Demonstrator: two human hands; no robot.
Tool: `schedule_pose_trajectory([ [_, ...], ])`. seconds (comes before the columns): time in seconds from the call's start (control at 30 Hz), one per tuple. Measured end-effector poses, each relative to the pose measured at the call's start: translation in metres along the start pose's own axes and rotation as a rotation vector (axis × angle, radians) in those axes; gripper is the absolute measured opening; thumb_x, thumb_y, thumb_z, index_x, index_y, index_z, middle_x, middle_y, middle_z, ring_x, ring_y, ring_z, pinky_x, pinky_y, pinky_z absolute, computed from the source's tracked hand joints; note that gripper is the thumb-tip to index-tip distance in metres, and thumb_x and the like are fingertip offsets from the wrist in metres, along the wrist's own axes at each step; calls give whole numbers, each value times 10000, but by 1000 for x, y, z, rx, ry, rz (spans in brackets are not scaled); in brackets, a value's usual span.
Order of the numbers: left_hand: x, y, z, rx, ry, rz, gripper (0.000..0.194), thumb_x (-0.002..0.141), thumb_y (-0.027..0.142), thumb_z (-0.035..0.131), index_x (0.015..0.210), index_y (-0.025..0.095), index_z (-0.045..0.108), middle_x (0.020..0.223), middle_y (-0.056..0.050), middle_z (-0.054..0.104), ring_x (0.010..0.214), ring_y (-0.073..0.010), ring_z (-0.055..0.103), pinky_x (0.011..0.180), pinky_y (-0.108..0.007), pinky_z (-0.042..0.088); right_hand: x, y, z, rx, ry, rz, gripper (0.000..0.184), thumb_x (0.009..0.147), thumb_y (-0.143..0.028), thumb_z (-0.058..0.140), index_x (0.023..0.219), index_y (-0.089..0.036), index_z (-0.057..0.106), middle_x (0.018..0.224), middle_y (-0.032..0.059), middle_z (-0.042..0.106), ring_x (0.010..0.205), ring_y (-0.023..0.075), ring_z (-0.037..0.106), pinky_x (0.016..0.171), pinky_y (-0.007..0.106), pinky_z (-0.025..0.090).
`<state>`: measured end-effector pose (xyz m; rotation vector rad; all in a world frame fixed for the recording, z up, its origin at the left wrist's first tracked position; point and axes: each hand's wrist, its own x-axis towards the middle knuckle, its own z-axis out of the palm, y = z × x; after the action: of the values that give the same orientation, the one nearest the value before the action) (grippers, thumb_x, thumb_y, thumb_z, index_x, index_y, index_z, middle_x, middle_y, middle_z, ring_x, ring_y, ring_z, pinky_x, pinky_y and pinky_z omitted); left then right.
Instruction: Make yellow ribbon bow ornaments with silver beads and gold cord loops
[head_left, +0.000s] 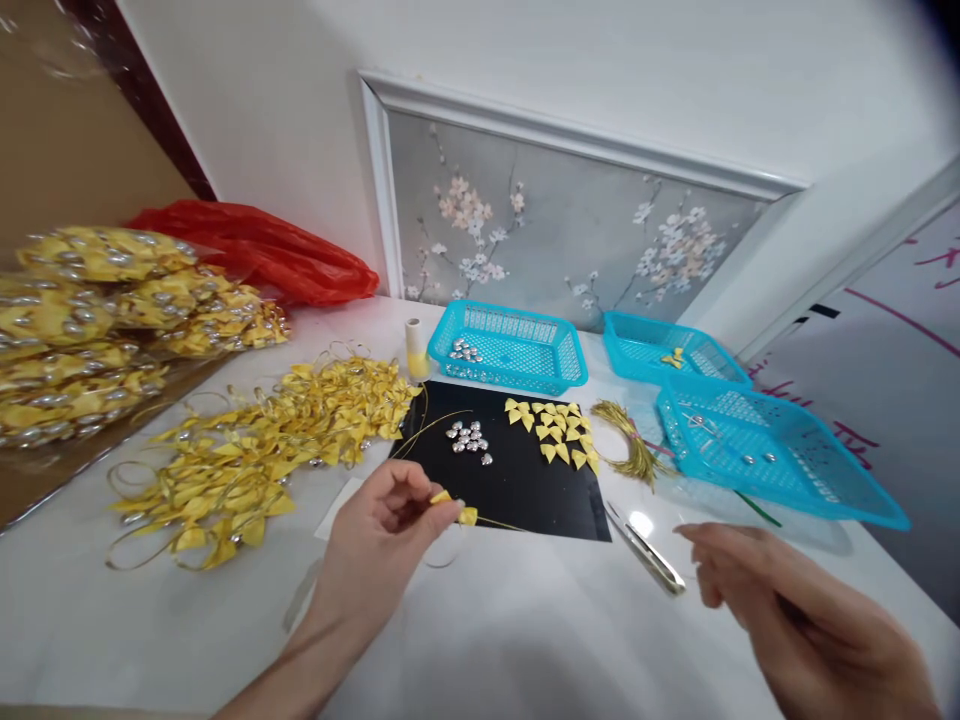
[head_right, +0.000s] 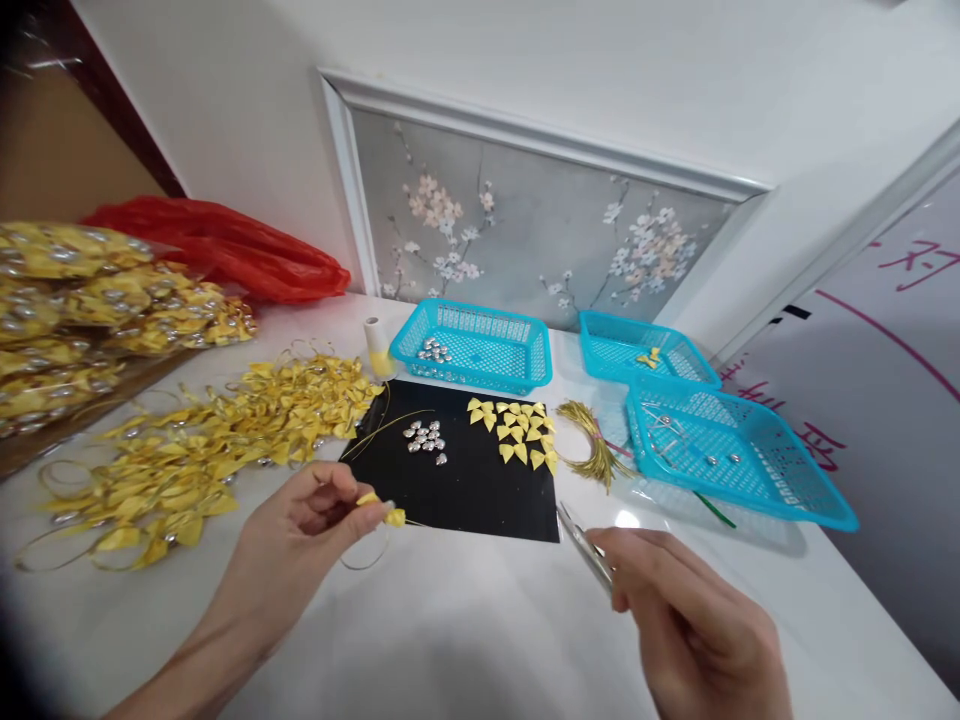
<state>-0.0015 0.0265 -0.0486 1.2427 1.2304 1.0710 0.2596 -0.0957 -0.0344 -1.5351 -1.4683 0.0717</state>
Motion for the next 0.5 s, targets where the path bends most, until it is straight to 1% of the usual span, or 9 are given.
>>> schedule_pose_trajectory([
  [0.07, 2, -2, -3, 1, 16, 3, 261, 688, 246, 761, 724, 232, 503, 730, 52, 631, 681, -127, 584, 636, -234, 463, -6, 1, -7, 48, 50, 80, 154, 881, -260, 596, 875, -300, 745, 634, -2, 622, 555, 159, 602, 506, 248, 482],
  [0.13, 2, -4, -4, 11, 16, 8, 266, 692, 246, 765, 707, 232, 500, 750, 40, 645, 696, -136, 594, 641, -243, 471, -12, 3, -7, 85, 32, 158, 138, 871, -304, 614, 878, -290, 751, 622, -4, 611, 499, 142, 547, 463, 245, 454],
  [0.17, 2, -5, -4, 21, 10, 12, 258, 696, 249, 765, 703, 232, 508, 746, 39, 646, 695, -140, 595, 639, -244, 471, -15, 6, -5, 101, -4, 184, 141, 869, -325, 621, 884, -279, 753, 614, -4, 608, 485, 137, 536, 442, 237, 445],
  [0.27, 2, -4, -4, 71, -32, 26, 170, 708, 259, 764, 686, 232, 597, 668, 44, 622, 630, -140, 556, 579, -238, 443, -26, 19, 14, 171, -125, 270, 201, 896, -362, 602, 976, -246, 745, 618, -6, 630, 469, 128, 570, 444, 215, 489],
  [0.33, 1, -1, -5, 129, -83, 43, 85, 718, 267, 758, 677, 238, 690, 645, 29, 640, 602, -147, 540, 543, -243, 425, -34, 30, 30, 191, -161, 349, 298, 942, -385, 529, 1126, -228, 704, 691, 5, 677, 485, 135, 616, 503, 238, 553],
  [0.37, 0, 1, -5, 164, -110, 57, 55, 728, 270, 749, 682, 246, 730, 672, 14, 671, 613, -156, 553, 543, -248, 431, -37, 36, 37, 143, -223, 348, 339, 956, -392, 496, 1186, -224, 679, 718, 14, 704, 502, 146, 643, 508, 245, 566],
  [0.4, -2, 4, -5, 194, -132, 69, 48, 736, 273, 739, 695, 260, 759, 718, 2, 703, 635, -168, 575, 548, -252, 445, -39, 41, 42, 42, -273, 313, 355, 955, -400, 487, 1202, -228, 675, 756, 25, 734, 555, 166, 681, 529, 255, 575],
  [0.47, -7, 8, -5, 225, -152, 91, 68, 734, 272, 727, 725, 293, 792, 807, -8, 742, 682, -187, 619, 567, -257, 484, -40, 52, 47, -215, -248, 246, 362, 942, -440, 472, 1123, -239, 712, 861, 55, 765, 709, 216, 727, 622, 303, 588],
  [0.5, -9, 10, -4, 226, -149, 94, 80, 723, 266, 731, 736, 306, 799, 824, -7, 749, 689, -192, 632, 571, -257, 500, -38, 58, 47, -328, -194, 235, 370, 933, -463, 464, 1066, -238, 726, 914, 72, 764, 773, 244, 726, 663, 338, 580],
])
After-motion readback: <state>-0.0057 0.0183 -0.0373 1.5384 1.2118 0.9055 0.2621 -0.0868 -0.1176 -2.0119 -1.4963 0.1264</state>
